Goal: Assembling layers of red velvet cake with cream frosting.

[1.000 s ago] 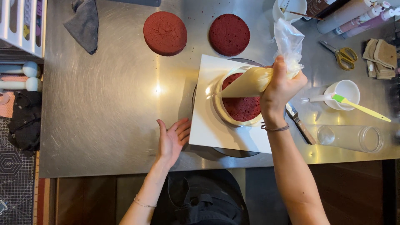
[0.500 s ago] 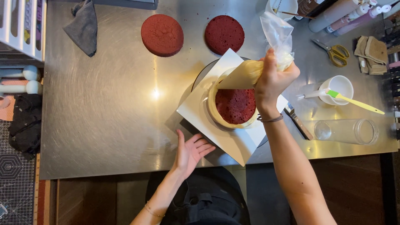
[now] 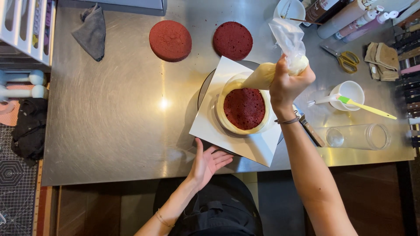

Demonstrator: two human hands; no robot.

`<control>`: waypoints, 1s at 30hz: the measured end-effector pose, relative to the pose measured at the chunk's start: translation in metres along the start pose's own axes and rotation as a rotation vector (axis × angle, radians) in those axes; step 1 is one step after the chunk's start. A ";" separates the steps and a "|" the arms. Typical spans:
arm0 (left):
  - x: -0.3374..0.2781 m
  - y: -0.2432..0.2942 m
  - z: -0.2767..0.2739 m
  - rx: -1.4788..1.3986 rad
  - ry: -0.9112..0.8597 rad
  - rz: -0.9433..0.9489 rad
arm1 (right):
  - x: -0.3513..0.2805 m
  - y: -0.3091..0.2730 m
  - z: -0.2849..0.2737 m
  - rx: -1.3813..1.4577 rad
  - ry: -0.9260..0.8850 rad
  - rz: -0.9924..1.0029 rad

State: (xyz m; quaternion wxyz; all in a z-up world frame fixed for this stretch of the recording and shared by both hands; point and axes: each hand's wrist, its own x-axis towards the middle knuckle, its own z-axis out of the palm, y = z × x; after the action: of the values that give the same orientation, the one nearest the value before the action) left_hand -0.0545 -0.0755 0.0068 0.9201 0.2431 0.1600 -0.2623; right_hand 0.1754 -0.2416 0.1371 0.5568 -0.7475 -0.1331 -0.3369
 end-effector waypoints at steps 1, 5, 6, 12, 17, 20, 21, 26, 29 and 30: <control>0.001 -0.001 0.000 0.007 -0.001 0.001 | 0.001 0.000 -0.003 -0.024 -0.011 -0.028; 0.000 -0.001 0.002 0.022 -0.016 0.009 | 0.005 0.001 -0.013 -0.058 -0.011 -0.046; 0.000 -0.001 0.002 0.028 -0.018 0.010 | 0.005 0.003 -0.017 -0.084 -0.014 -0.060; -0.003 0.003 0.005 0.086 0.017 0.003 | 0.007 -0.002 -0.035 -0.163 -0.048 -0.101; -0.001 0.003 -0.001 0.097 0.031 0.014 | 0.002 -0.007 -0.052 -0.207 -0.096 -0.134; 0.000 0.003 -0.007 0.081 0.037 0.034 | -0.002 -0.010 -0.060 -0.246 -0.107 -0.109; 0.000 0.003 -0.009 0.062 0.042 0.045 | -0.004 -0.012 -0.062 -0.260 -0.120 -0.109; -0.001 0.007 -0.012 0.006 0.063 0.080 | -0.016 -0.028 -0.070 -0.325 -0.162 -0.075; -0.001 0.009 -0.015 -0.028 0.081 0.111 | -0.022 -0.036 -0.071 -0.296 -0.171 -0.022; -0.001 0.010 -0.015 -0.042 0.095 0.125 | -0.024 -0.037 -0.071 -0.297 -0.176 -0.010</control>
State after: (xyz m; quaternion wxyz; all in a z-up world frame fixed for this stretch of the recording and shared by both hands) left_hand -0.0520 -0.0593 -0.0016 0.9309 0.2453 0.1937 -0.1891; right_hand 0.1113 -0.2897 0.1595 0.4246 -0.8475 -0.1340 -0.2889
